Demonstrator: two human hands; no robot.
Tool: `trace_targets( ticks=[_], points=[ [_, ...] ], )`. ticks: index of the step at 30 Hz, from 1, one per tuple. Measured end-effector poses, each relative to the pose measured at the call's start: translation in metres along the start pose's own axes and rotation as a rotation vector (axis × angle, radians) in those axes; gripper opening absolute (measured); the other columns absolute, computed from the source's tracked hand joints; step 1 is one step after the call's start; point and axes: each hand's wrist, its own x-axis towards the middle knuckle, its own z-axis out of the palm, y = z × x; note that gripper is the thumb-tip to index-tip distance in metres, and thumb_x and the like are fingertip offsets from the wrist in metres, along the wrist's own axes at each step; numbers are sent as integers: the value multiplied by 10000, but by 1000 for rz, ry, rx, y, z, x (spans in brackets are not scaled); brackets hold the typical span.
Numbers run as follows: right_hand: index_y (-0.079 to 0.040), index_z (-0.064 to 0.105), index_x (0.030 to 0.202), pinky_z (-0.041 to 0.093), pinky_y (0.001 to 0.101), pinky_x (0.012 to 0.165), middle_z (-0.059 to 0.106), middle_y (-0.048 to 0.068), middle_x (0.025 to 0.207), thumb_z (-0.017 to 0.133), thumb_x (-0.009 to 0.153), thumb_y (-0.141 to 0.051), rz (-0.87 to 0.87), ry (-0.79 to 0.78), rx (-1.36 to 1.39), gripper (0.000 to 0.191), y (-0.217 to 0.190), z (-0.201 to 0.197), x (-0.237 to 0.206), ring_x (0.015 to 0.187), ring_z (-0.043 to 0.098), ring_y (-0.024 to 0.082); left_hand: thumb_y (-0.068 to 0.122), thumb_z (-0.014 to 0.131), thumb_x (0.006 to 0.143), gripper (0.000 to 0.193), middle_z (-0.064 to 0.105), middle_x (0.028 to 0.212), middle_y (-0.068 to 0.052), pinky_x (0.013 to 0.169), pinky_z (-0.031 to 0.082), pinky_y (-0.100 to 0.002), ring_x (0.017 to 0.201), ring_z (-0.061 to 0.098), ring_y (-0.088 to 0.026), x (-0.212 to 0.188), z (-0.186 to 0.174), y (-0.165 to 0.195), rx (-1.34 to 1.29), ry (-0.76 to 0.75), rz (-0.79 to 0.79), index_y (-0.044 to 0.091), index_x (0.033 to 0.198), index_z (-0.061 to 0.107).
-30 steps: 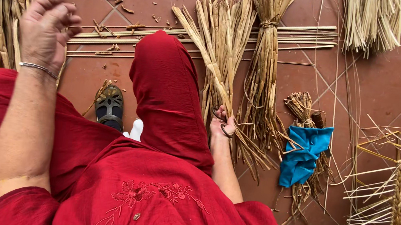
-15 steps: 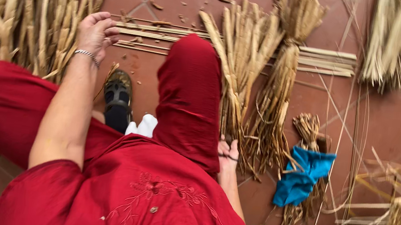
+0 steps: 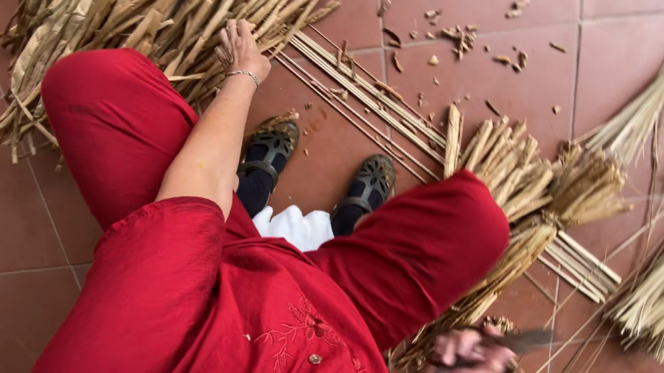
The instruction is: The person sits on the tiled floor among large piles of dried plant stalks, holding bundles in one hand and trimming the ends with scissors in the other. They sort trimmed stalks into piles, gather loose stalks from the floor, and align bundles together.
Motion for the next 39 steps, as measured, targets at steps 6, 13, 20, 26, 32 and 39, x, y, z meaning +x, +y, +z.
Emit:
trace_targets(
  ticks=[6, 13, 20, 26, 32, 39],
  points=[
    [-85, 577, 1366, 411, 266, 455, 567, 26, 657, 503, 1110, -535, -247, -274, 141, 523, -69, 87, 64, 391, 467, 101, 381, 1013, 506, 1367, 341, 1547, -189, 1084, 212, -631, 1428, 257, -384, 32, 0, -16, 167, -32, 90, 22, 1501, 145],
    [-92, 595, 1360, 389, 294, 493, 520, 5, 611, 550, 1122, -471, -214, -379, 67, 450, -79, 206, 90, 405, 417, 106, 575, 976, 549, 1173, 464, 1414, -211, 1203, 150, -588, 1349, 354, -369, 25, 15, -7, 326, -302, 112, 8, 1417, 428],
    [-62, 594, 1352, 352, 287, 473, 464, -1, 664, 577, 1138, -357, -15, -526, 30, 365, -41, 274, 106, 439, 380, 103, 339, 916, 675, 838, 546, 1274, -212, 1048, 376, -489, 1225, 465, -359, 14, 29, -8, 286, -304, 144, 2, 1308, 483],
    [-61, 574, 1293, 356, 284, 504, 463, 8, 737, 570, 1112, -283, 78, -422, -114, 286, -21, 278, 119, 516, 387, 109, 38, 621, 918, 491, 643, 1100, -210, 891, 550, -485, 1030, 667, -337, 18, -3, -6, -165, -423, -140, 51, 1373, 436],
    [-55, 601, 1249, 368, 277, 496, 466, 8, 721, 576, 1112, -314, 177, -474, 75, 293, -23, 265, 125, 499, 388, 102, 202, 834, 749, 607, 674, 1027, -143, 820, 476, -521, 992, 642, -359, -6, -40, -8, -137, 213, 377, 87, 1252, 515],
    [-51, 603, 1233, 384, 286, 474, 501, 7, 731, 603, 1091, -299, 146, -527, 65, 286, -10, 259, 109, 486, 415, 95, 430, 885, 819, 501, 686, 1106, -209, 899, 524, -464, 1025, 660, -346, -28, -64, -18, -172, -246, 191, 68, 1100, 684]
  ],
)
